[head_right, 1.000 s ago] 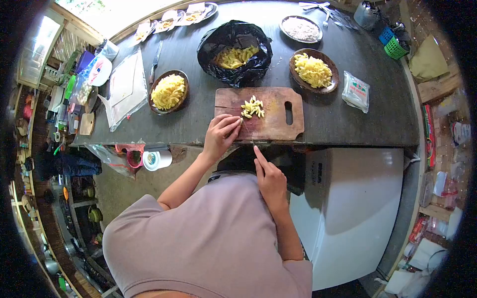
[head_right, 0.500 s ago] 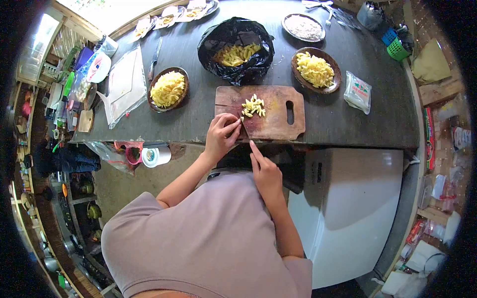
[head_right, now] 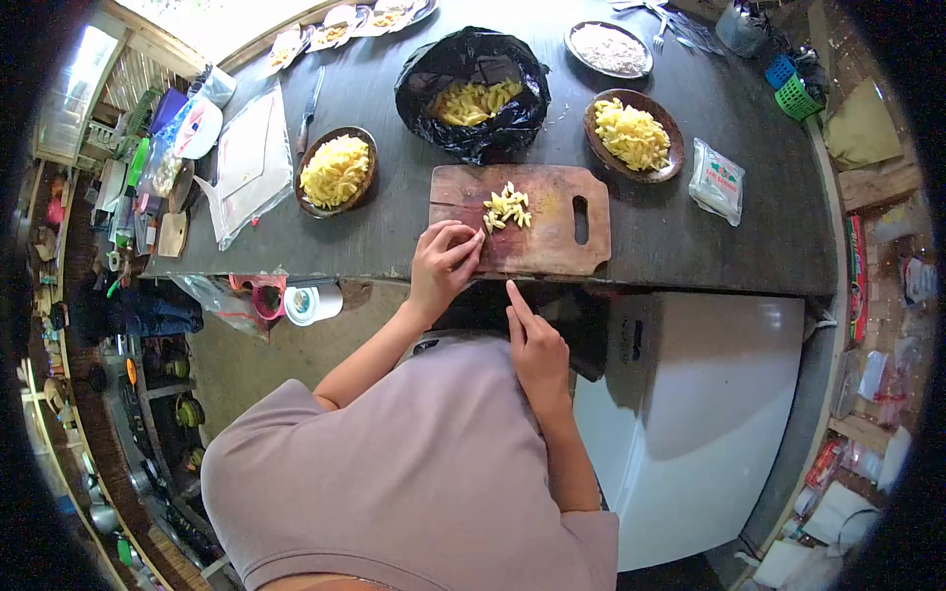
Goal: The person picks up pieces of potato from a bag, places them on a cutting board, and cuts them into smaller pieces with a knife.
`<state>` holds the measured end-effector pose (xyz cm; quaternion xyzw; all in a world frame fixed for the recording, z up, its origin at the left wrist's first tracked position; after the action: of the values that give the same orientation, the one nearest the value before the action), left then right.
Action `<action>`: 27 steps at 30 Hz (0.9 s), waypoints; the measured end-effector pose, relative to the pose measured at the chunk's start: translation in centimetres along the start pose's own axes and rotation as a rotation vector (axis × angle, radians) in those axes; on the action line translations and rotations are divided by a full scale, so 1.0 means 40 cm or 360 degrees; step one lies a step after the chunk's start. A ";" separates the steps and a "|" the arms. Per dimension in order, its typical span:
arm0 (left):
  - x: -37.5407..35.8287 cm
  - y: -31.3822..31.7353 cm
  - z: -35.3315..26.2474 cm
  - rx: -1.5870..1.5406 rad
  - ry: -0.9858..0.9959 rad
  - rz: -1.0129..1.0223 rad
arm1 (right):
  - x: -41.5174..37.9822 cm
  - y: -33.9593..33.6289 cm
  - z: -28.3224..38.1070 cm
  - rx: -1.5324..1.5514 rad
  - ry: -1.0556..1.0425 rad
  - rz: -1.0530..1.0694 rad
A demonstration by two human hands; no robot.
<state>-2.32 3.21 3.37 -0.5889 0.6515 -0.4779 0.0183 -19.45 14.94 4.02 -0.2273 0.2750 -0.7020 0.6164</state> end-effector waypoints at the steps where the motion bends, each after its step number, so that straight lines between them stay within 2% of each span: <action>1: 0.001 -0.004 0.001 0.0005 0.0011 0.0000 | 0.007 -0.002 0.005 0.0007 -0.0004 -0.0009; 10: -0.016 0.005 0.009 0.0007 -0.0036 -0.0040 | -0.037 0.002 -0.005 -0.0104 0.0065 0.0148; 18: -0.010 0.000 0.007 0.0003 -0.0040 -0.0057 | 0.059 0.055 -0.002 -0.0094 -0.0095 0.0043; 22: -0.006 -0.001 0.011 0.0023 -0.0025 -0.0053 | 0.022 0.033 0.000 -0.0116 -0.0101 0.0035; 24: -0.013 -0.001 0.011 0.0010 -0.0055 -0.0079 | -0.042 0.012 -0.018 -0.0026 0.0084 0.0125; 27: -0.014 -0.004 0.007 -0.0002 -0.0046 -0.0114 | -0.076 -0.002 -0.022 -0.0028 0.0105 0.0115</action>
<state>-1.87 3.51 3.00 -0.6188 0.6300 -0.4692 0.0101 -19.67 18.04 3.50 -0.1994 0.3094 -0.6839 0.6299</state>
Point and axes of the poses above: each hand's wrist, its own x-axis towards the middle knuckle, its own y-axis out of the palm, z = x × y, the point moved 6 cm from there along x, towards the middle knuckle, and after that the axes turned 5 degrees about -x, right-handed, at the moved point
